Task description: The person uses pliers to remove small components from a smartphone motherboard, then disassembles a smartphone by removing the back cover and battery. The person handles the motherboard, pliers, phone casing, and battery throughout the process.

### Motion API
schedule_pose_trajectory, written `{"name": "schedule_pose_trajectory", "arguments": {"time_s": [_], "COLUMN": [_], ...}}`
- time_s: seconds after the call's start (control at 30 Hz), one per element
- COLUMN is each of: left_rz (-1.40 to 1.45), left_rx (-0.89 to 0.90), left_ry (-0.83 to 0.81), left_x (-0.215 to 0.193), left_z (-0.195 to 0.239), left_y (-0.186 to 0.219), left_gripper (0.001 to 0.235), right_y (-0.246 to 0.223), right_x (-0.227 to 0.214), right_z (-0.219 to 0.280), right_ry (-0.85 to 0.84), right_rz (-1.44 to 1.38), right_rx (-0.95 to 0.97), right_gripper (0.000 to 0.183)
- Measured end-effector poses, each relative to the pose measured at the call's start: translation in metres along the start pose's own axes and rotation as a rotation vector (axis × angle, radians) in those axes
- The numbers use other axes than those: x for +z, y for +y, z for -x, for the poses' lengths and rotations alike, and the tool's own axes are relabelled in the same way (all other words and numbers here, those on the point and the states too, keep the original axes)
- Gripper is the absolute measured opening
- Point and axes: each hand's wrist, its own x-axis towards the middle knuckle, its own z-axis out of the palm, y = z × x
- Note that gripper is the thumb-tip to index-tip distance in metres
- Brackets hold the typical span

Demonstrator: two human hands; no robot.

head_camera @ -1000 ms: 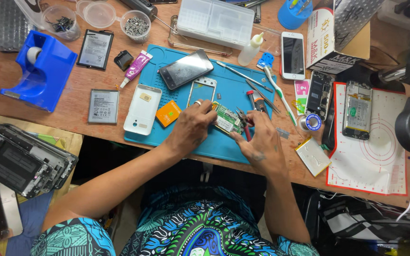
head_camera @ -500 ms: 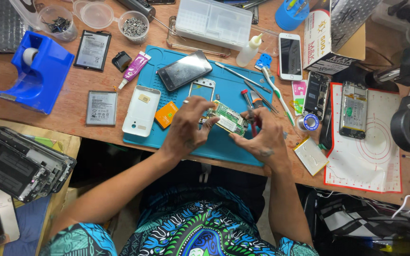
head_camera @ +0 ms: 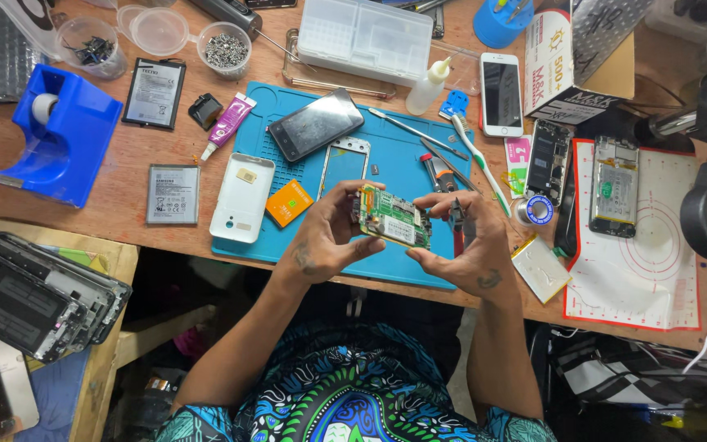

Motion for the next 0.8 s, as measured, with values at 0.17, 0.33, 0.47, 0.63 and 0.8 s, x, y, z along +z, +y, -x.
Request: {"name": "schedule_pose_trajectory", "arguments": {"time_s": [0.17,0.33,0.47,0.63,0.8], "left_rz": [0.280,-0.088,-0.148,-0.126,-0.028], "left_rx": [0.001,-0.259,-0.147,-0.080,-0.047], "left_ry": [-0.042,0.072,0.179,0.292,0.310], "left_x": [-0.004,-0.005,-0.003,-0.005,-0.002], "left_z": [0.000,-0.017,-0.022,-0.019,-0.018], "left_y": [0.005,0.001,0.002,0.001,-0.003], "left_gripper": [0.057,0.036,0.030,0.032,0.032], "right_y": [-0.007,-0.010,0.006,0.035,0.045], "right_x": [-0.004,-0.009,-0.011,-0.012,0.006], "right_z": [-0.005,-0.010,-0.006,0.010,0.017], "right_ry": [-0.007,-0.028,0.128,0.211,-0.156], "right_rz": [0.045,0.325,0.222,-0.382,-1.104], "right_rx": [-0.043,-0.101,-0.162,0.184,0.342], "right_gripper": [0.058,0.054,0.049,0.046,0.066]}}
